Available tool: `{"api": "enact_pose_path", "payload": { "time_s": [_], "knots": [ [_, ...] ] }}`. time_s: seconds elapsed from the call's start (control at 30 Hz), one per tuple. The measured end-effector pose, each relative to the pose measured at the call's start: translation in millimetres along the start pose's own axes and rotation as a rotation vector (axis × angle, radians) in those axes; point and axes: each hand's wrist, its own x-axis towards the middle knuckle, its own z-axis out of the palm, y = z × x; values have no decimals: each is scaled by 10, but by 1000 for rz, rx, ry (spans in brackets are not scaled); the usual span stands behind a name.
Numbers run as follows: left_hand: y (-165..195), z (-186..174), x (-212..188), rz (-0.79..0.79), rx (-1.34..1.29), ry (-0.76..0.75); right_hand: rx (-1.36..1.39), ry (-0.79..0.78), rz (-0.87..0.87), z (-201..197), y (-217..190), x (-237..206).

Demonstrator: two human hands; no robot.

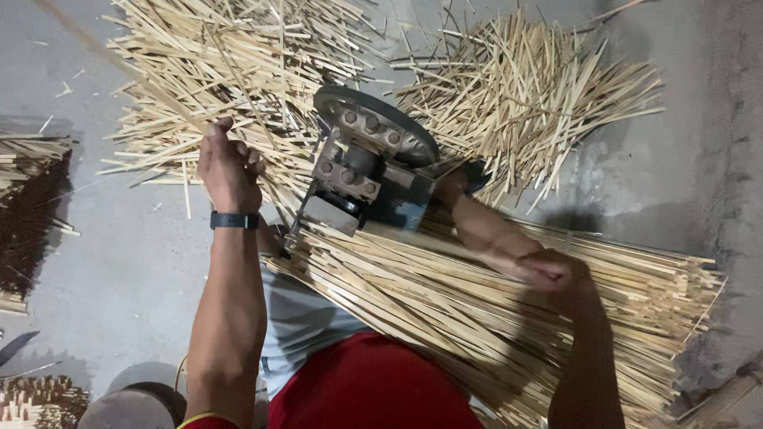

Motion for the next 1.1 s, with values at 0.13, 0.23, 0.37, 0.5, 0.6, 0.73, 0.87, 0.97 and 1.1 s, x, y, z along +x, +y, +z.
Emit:
{"api": "enact_pose_path", "payload": {
  "time_s": [0.13, 0.23, 0.37, 0.5, 0.6, 0.73, 0.87, 0.97, 1.1],
  "knots": [
    [-51, -13, -20, -58, 14, 9, -206, 209, -113, 36, 15, 62],
    [-125, 26, -68, -114, 52, 3, -296, 293, -325, 254, -196, 228],
    [-208, 146, -130, -209, 161, 13, -79, 246, -503, 625, -570, 318],
    [-269, 229, -190, -153, 223, -47, -156, 167, -383, 670, -738, 319],
    [-282, 263, -177, -119, 108, -89, -188, 7, -227, 642, -690, 313],
    [-291, 297, -158, -65, -8, -137, -88, -18, -449, 674, -490, 241],
    [-149, 243, -72, -32, 74, -59, 70, 70, -532, 699, -321, 243],
    [24, 130, 39, 27, 103, 0, 253, 110, -797, 576, -231, 266],
    [104, 38, 85, 94, -10, -18, 136, 237, -624, 435, -232, 265]
  ]
}}
